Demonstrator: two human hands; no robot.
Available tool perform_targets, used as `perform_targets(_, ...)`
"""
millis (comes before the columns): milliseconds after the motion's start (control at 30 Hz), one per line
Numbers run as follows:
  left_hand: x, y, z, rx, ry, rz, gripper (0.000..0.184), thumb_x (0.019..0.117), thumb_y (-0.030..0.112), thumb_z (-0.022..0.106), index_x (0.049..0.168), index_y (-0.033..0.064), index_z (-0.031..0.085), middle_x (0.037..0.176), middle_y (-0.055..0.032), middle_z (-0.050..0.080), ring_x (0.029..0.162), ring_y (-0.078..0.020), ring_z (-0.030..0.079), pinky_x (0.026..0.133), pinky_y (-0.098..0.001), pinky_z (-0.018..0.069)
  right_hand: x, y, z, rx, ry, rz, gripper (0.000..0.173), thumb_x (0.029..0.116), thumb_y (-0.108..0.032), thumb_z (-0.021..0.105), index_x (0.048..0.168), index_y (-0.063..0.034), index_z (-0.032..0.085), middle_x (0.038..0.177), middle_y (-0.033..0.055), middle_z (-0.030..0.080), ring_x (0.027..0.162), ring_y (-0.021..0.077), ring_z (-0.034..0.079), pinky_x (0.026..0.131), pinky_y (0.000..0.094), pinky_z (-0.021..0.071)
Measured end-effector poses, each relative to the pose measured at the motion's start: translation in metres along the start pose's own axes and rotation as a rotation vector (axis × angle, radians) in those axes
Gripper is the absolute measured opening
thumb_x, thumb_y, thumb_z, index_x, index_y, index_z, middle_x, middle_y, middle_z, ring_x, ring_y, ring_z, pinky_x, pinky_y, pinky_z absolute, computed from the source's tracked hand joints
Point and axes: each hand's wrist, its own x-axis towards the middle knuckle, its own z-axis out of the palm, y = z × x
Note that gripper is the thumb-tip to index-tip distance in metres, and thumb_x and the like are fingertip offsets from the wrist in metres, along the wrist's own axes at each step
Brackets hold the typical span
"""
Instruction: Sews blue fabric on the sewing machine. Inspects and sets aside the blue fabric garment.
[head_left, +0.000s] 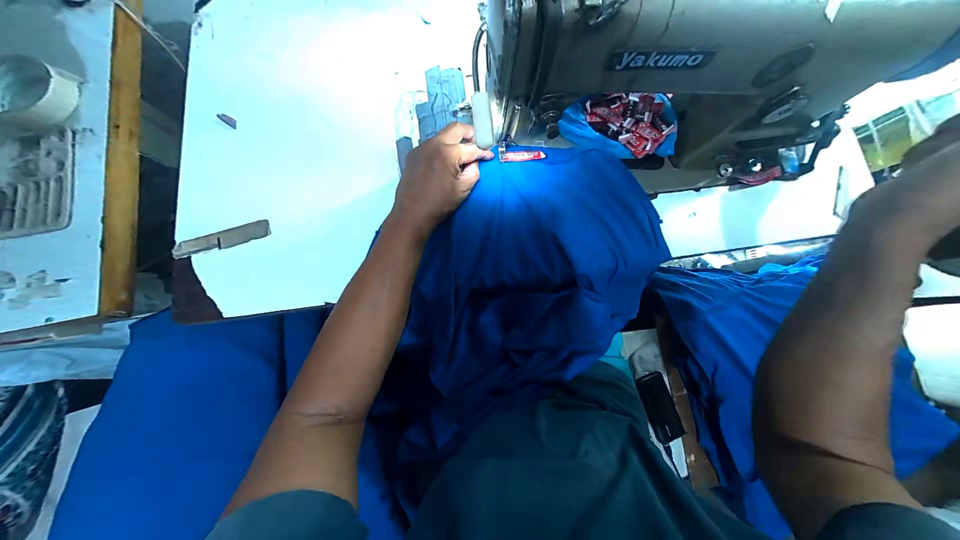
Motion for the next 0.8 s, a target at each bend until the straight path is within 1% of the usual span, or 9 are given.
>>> perform_targets(67,0.0,0.0,0.0,0.015,-0.005,-0.01,0.031,0.1008,0.017,0.05,0.112,0.0203,0.079,0.126,-0.0029,0.068,0.11,-0.0184,0.066,0.09,-0.0405,0.0552,-0.05,-0.024,0.023,0.048,-0.286,-0.161,0.021,0.1081,-0.021,0.051,0.109,-0.0039,0.063,0.093,-0.0056,0.065,0.076,0.0004,0.06,0.068,0.023,0.0524)
perform_targets(133,-0.001,0.001,-0.001,0.013,-0.007,-0.013,0.031,0.1006,0.016,0.051,0.113,0.021,0.079,0.122,-0.0036,0.068,0.11,-0.0185,0.066,0.091,-0.0397,0.0547,-0.104,-0.041,0.051,-0.047,-0.623,-0.286,0.028,0.1076,-0.021,0.054,0.119,0.001,0.067,0.115,0.0099,0.067,0.103,0.0145,0.065,0.089,0.0337,0.0563)
perform_targets(167,-0.001,0.001,-0.002,0.009,-0.008,-0.017,0.031,0.1007,0.015,0.051,0.114,0.0211,0.078,0.121,-0.0042,0.068,0.109,-0.0186,0.066,0.091,-0.0394,0.0545,-0.125,-0.041,0.066,-0.116,-0.74,-0.352,0.029,0.1058,-0.021,0.057,0.124,-0.0023,0.069,0.124,0.0136,0.065,0.112,0.0211,0.065,0.094,0.039,0.0561)
perform_targets(233,-0.005,0.001,-0.005,0.001,-0.01,-0.025,0.031,0.101,0.014,0.051,0.115,0.021,0.078,0.121,-0.0046,0.068,0.109,-0.0178,0.065,0.093,-0.0381,0.0539,-0.154,-0.038,0.097,-0.242,-0.845,-0.419,0.031,0.1009,-0.025,0.067,0.129,-0.0116,0.07,0.129,0.0124,0.064,0.11,0.0258,0.067,0.088,0.0448,0.0599)
perform_targets(300,-0.012,-0.001,-0.012,0.005,0.003,-0.038,0.03,0.1013,0.014,0.052,0.115,0.021,0.078,0.123,-0.004,0.068,0.108,-0.0176,0.066,0.092,-0.0385,0.0545,-0.168,-0.035,0.118,-0.334,-0.853,-0.47,0.032,0.1006,-0.032,0.066,0.129,-0.0189,0.072,0.13,0.009,0.064,0.106,0.0287,0.067,0.079,0.0485,0.0582)
perform_targets(400,-0.027,-0.007,-0.026,0.001,0.003,-0.032,0.029,0.1026,0.014,0.053,0.118,0.0204,0.077,0.123,-0.0066,0.066,0.107,-0.02,0.066,0.091,-0.0397,0.0556,-0.176,-0.043,0.131,-0.355,-0.872,-0.5,0.031,0.1026,-0.037,0.061,0.128,-0.0229,0.073,0.13,0.006,0.065,0.106,0.0285,0.066,0.078,0.048,0.0578)
perform_targets(600,-0.063,-0.014,-0.054,-0.007,-0.015,-0.072,0.027,0.1039,0.016,0.055,0.122,0.0205,0.075,0.125,-0.0074,0.065,0.103,-0.0174,0.065,0.088,-0.0375,0.0565,-0.192,-0.061,0.142,-0.313,-0.93,-0.548,0.028,0.1022,-0.032,0.062,0.124,-0.0197,0.074,0.125,0.0061,0.065,0.104,0.0273,0.065,0.074,0.0444,0.0568)
perform_targets(700,-0.059,-0.003,-0.063,0.008,-0.052,-0.119,0.024,0.1039,0.019,0.056,0.118,0.0183,0.076,0.121,-0.0073,0.064,0.094,-0.0156,0.065,0.082,-0.0357,0.0571,-0.189,-0.073,0.149,-0.212,-0.889,-0.426,0.021,0.1017,-0.019,0.06,0.116,-0.0137,0.075,0.111,0.0077,0.068,0.097,0.0239,0.069,0.077,0.0429,0.0592)
perform_targets(800,-0.032,0.021,-0.057,-0.01,-0.046,-0.059,0.022,0.1021,0.019,0.059,0.112,0.0117,0.077,0.112,-0.0108,0.067,0.092,-0.019,0.065,0.083,-0.0369,0.0555,-0.188,-0.072,0.168,-0.023,-0.748,-0.249,0.019,0.1013,-0.01,0.058,0.107,-0.0043,0.075,0.097,0.0111,0.069,0.088,0.0211,0.068,0.08,0.0372,0.0589)
